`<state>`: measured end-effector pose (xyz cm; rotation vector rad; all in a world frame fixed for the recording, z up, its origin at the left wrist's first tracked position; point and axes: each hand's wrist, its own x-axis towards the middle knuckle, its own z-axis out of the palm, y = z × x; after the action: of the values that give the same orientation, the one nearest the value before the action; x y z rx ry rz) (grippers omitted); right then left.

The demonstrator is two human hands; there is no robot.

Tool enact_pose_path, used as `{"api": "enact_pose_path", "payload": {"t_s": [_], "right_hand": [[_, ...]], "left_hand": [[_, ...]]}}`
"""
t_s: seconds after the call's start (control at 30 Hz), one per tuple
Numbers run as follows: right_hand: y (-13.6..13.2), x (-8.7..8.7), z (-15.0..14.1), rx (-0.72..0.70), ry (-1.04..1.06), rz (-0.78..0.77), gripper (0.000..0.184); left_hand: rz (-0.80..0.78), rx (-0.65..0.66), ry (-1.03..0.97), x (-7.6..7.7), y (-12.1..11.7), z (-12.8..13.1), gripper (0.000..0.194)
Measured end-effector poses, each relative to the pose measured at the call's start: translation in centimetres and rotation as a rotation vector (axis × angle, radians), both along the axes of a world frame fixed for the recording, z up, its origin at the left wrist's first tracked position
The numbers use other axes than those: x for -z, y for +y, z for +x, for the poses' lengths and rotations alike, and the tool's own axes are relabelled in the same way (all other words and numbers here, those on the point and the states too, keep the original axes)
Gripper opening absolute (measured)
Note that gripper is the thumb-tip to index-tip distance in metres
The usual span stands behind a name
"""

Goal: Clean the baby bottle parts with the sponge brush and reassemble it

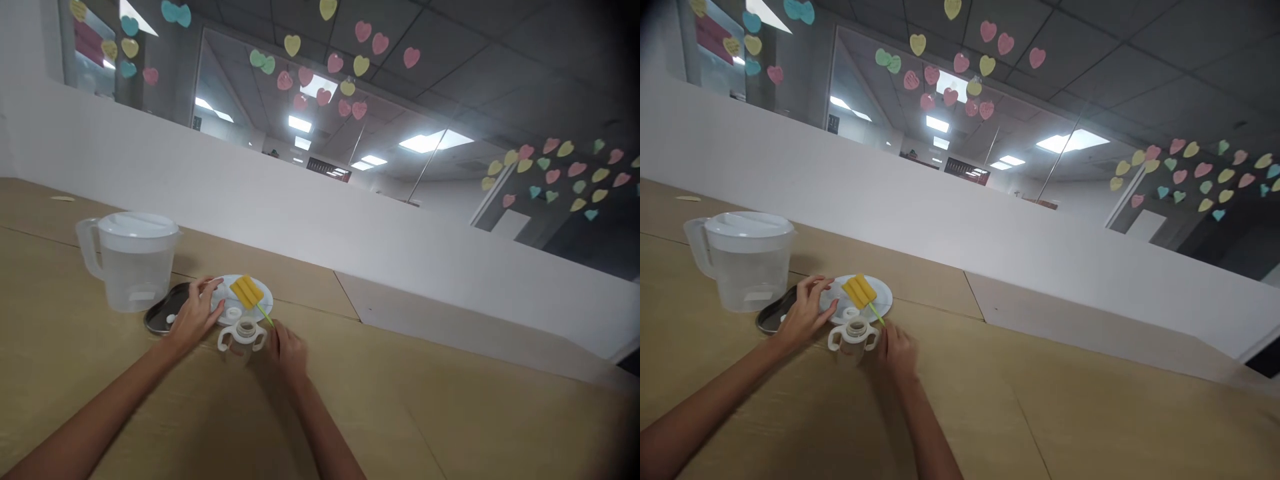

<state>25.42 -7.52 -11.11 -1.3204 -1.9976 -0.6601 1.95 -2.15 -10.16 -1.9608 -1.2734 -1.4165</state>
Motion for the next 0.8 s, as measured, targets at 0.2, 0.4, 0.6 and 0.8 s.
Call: {"api": "enact_pose_path", "payload": {"t_s": [0.2, 0.4, 0.6, 0.8], "right_hand": [[-0.7, -1.4, -0.2, 0.028, -0.031, 0.018, 0.032], [-1.2, -2.2, -0.1, 0.008, -0.040, 0.047, 0.034], [-1.0, -1.8, 0.1, -0.024, -0.153, 0.055, 0.031], [-1.2, -2.3, 0.7, -0.013, -0.189, 0.097, 0.028]], "left_hand": [[0.015, -0.009, 0.050, -0.1, -0.1, 0.0, 0.045], [-0.107, -0.032, -0.073, -1.4, -0.4, -0.3, 0.061], [-0.036, 0.155, 0.008, -0.5, 0.6, -0.6, 0.066], [0.078, 0.294, 0.161, -0.8, 0.4, -0.9, 0.052]]}}
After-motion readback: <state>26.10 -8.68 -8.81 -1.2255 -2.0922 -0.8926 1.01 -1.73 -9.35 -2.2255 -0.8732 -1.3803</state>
